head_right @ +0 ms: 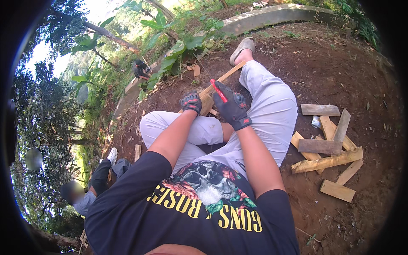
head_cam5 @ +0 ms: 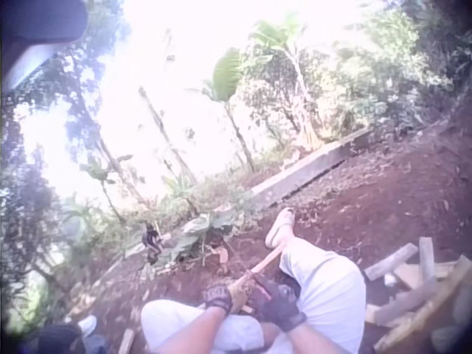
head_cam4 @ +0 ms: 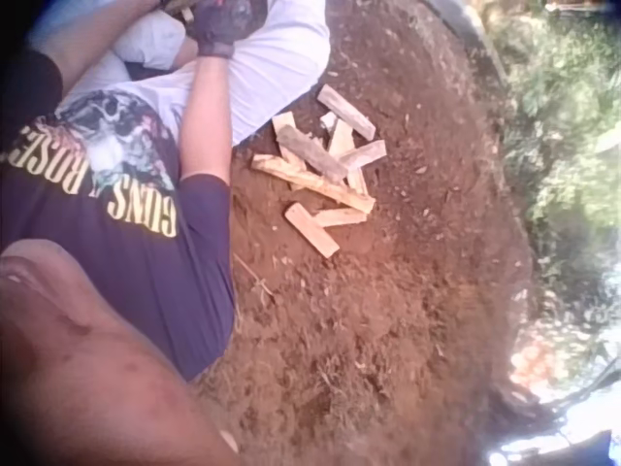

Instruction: The person sits on the ground and uses a hand saw to cut a piece of wood held between their legs. They repeatedly saw back and forth, pause to adjust the wood, and continue cutting until the piece is separated.

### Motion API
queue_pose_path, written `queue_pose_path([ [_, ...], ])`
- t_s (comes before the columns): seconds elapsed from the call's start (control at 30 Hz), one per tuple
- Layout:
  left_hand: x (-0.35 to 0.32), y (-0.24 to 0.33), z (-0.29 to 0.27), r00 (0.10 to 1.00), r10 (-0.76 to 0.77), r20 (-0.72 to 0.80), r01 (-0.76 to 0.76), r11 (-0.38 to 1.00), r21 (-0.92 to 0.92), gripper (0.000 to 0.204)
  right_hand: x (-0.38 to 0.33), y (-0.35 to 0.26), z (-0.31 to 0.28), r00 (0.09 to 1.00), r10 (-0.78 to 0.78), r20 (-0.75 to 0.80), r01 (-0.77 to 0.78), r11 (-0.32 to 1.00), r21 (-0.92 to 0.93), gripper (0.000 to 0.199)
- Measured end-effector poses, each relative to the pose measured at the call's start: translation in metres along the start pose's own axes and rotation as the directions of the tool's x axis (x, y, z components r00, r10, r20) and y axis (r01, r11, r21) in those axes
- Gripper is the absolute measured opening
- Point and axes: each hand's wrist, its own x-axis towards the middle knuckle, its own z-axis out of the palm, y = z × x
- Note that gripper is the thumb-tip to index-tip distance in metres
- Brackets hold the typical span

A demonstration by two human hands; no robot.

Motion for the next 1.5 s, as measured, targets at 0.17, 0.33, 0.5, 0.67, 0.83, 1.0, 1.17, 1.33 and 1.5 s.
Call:
queue_pose_path([
  [0.17, 0.026, -0.017, 0.038, 0.967, -0.046, 0.25, 0.086, 0.984, -0.153, 0.042, -0.009, -0.012, 0.011, 0.994, -0.02, 0.106, 0.017, 1.0, 0.024, 0.044],
  [0.33, 0.03, -0.008, 0.018, 0.945, -0.035, 0.325, 0.101, 0.977, -0.189, 0.046, -0.008, -0.004, 0.015, 0.992, 0.031, 0.12, -0.04, 0.996, 0.079, 0.045],
  [0.5, 0.026, -0.007, 0.009, 0.949, -0.12, 0.292, 0.188, 0.958, -0.218, 0.043, -0.014, -0.002, 0.02, 0.985, 0.095, 0.146, -0.099, 0.995, 0.025, 0.045],
  [0.67, 0.019, -0.005, -0.011, 0.928, -0.118, 0.352, 0.232, 0.926, -0.3, 0.049, -0.02, -0.006, 0.017, 0.985, 0.102, 0.14, -0.096, 0.994, -0.051, 0.043],
  [0.83, 0.024, -0.019, -0.005, 0.939, -0.06, 0.337, 0.183, 0.92, -0.347, 0.056, -0.018, -0.011, 0.029, 0.985, 0.077, 0.154, -0.07, 0.996, -0.051, 0.042],
  [1.0, 0.026, -0.031, -0.022, 0.93, 0.032, 0.366, 0.118, 0.917, -0.38, 0.07, -0.011, -0.015, 0.044, 0.983, 0.1, 0.152, -0.097, 0.995, -0.033, 0.042],
  [1.17, 0.02, -0.031, -0.015, 0.948, 0.005, 0.317, 0.141, 0.888, -0.438, 0.073, -0.014, -0.021, 0.041, 0.953, 0.197, 0.229, -0.179, 0.979, -0.098, 0.043],
  [1.33, 0.025, -0.031, -0.009, 0.965, -0.024, 0.261, 0.146, 0.875, -0.461, 0.074, -0.027, -0.025, 0.024, 0.967, 0.176, 0.185, -0.154, 0.979, -0.13, 0.042],
  [1.5, 0.023, -0.031, 0.004, 0.985, -0.007, 0.175, 0.082, 0.902, -0.425, 0.064, -0.05, -0.085, -0.016, 0.913, 0.322, 0.25, -0.247, 0.925, -0.287, 0.041],
])
